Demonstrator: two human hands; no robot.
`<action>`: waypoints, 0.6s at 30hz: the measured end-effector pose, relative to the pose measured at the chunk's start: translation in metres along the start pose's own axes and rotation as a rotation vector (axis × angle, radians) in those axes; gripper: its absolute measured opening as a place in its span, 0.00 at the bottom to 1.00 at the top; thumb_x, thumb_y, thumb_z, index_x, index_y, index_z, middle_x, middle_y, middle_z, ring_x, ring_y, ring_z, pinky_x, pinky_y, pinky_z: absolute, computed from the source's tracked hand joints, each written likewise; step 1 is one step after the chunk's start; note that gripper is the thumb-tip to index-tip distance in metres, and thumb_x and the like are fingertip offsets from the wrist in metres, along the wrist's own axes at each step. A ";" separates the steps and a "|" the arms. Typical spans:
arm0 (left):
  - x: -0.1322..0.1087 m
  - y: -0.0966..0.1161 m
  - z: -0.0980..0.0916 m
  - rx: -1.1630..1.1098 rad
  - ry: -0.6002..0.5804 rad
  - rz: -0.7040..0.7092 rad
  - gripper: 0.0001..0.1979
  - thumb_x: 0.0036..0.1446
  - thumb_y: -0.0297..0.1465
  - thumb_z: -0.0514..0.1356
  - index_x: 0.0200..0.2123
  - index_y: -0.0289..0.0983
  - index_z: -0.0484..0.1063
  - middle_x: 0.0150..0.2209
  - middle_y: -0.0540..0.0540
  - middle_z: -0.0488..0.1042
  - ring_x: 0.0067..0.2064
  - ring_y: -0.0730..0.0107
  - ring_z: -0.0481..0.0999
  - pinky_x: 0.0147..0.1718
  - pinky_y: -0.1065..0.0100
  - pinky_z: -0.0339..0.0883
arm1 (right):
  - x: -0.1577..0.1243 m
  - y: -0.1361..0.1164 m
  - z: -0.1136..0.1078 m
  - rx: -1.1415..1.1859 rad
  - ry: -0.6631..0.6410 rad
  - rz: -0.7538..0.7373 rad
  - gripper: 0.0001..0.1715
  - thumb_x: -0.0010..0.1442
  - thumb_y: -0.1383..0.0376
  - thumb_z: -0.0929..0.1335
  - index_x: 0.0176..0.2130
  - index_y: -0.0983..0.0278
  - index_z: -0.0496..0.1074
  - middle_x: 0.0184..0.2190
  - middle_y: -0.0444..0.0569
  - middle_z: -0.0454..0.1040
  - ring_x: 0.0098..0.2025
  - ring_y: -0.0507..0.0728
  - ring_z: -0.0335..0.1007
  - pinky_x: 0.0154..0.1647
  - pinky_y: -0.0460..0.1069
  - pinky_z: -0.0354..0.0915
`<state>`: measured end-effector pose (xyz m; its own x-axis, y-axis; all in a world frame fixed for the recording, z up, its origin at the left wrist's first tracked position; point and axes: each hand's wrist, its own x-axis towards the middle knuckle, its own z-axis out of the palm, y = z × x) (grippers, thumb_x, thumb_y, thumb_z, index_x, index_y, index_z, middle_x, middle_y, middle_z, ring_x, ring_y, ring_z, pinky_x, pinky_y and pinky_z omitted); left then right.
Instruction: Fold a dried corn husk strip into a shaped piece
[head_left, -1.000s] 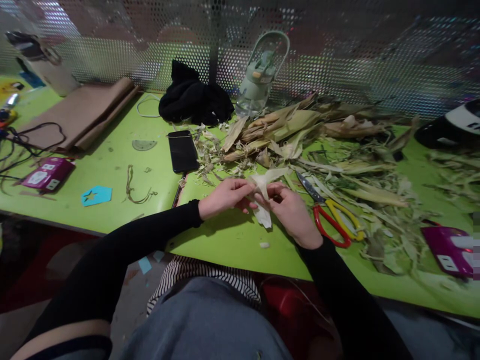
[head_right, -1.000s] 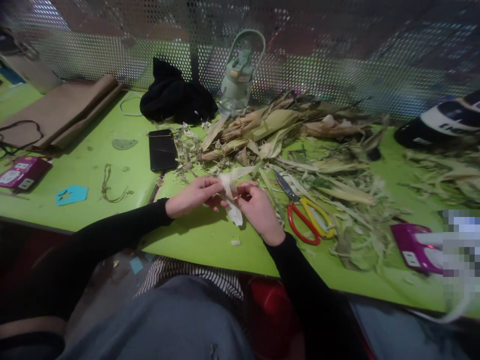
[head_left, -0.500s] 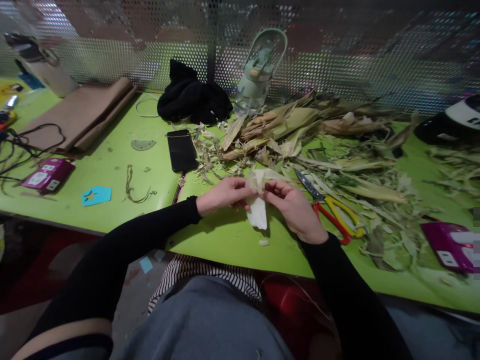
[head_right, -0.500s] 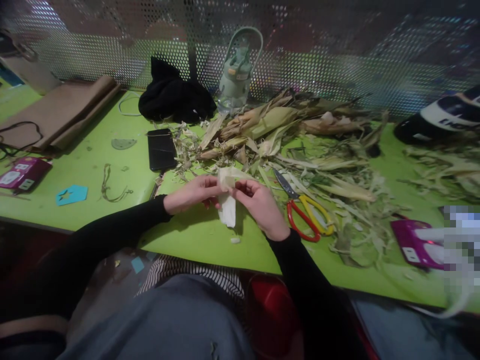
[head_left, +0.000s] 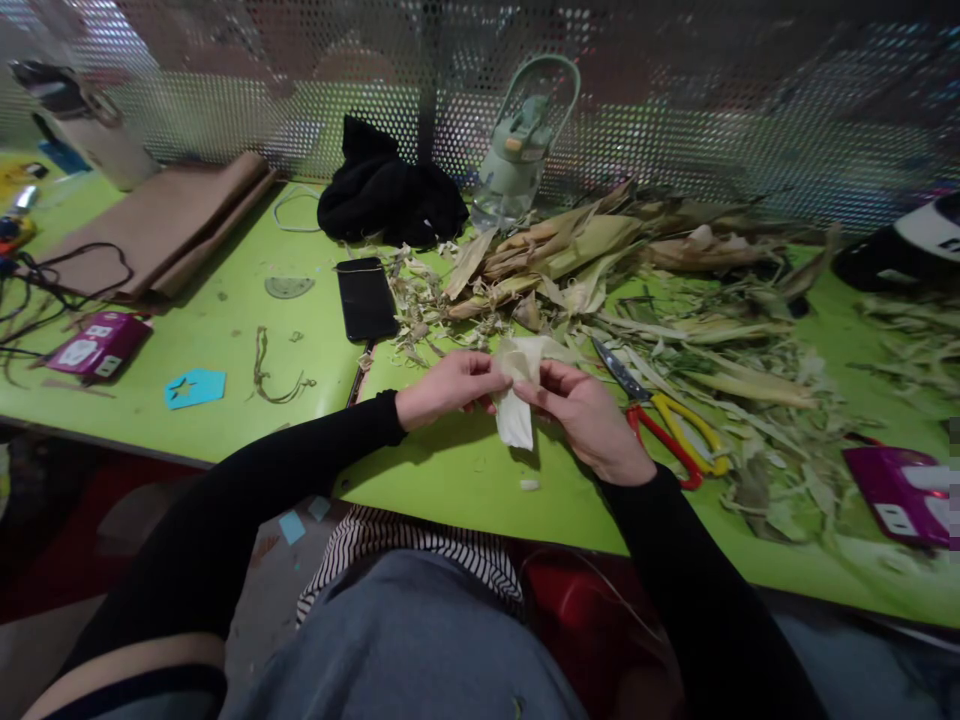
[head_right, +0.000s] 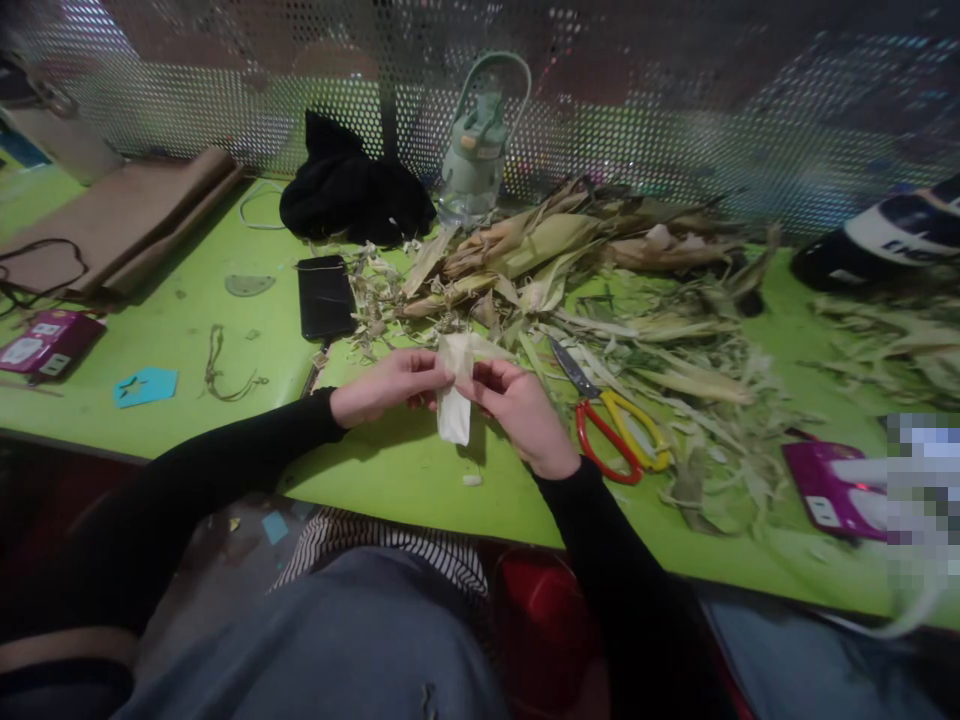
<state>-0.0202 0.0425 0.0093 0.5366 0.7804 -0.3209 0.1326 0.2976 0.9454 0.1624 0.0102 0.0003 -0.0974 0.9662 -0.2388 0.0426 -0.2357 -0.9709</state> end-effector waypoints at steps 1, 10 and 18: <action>0.000 0.000 0.000 -0.007 -0.002 -0.003 0.07 0.63 0.29 0.59 0.32 0.33 0.69 0.23 0.55 0.70 0.23 0.83 0.70 0.22 0.77 0.55 | 0.000 0.000 0.000 0.005 -0.008 0.006 0.23 0.46 0.54 0.80 0.39 0.62 0.77 0.33 0.45 0.78 0.29 0.51 0.70 0.28 0.48 0.64; 0.000 0.000 -0.002 -0.071 -0.045 -0.005 0.08 0.64 0.31 0.59 0.35 0.32 0.71 0.29 0.52 0.74 0.25 0.84 0.71 0.22 0.77 0.56 | 0.002 -0.002 -0.002 0.028 0.015 -0.016 0.25 0.44 0.50 0.80 0.31 0.64 0.72 0.24 0.39 0.69 0.22 0.46 0.57 0.21 0.45 0.54; 0.000 0.000 -0.001 0.133 0.010 0.064 0.06 0.61 0.28 0.59 0.33 0.32 0.71 0.21 0.54 0.70 0.21 0.82 0.64 0.21 0.76 0.55 | -0.002 -0.001 0.001 -0.150 0.003 -0.100 0.20 0.51 0.52 0.77 0.36 0.63 0.76 0.26 0.41 0.73 0.22 0.48 0.57 0.22 0.47 0.54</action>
<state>-0.0210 0.0428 0.0094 0.5390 0.8013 -0.2599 0.2085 0.1720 0.9628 0.1613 0.0086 0.0017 -0.1059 0.9844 -0.1409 0.1810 -0.1202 -0.9761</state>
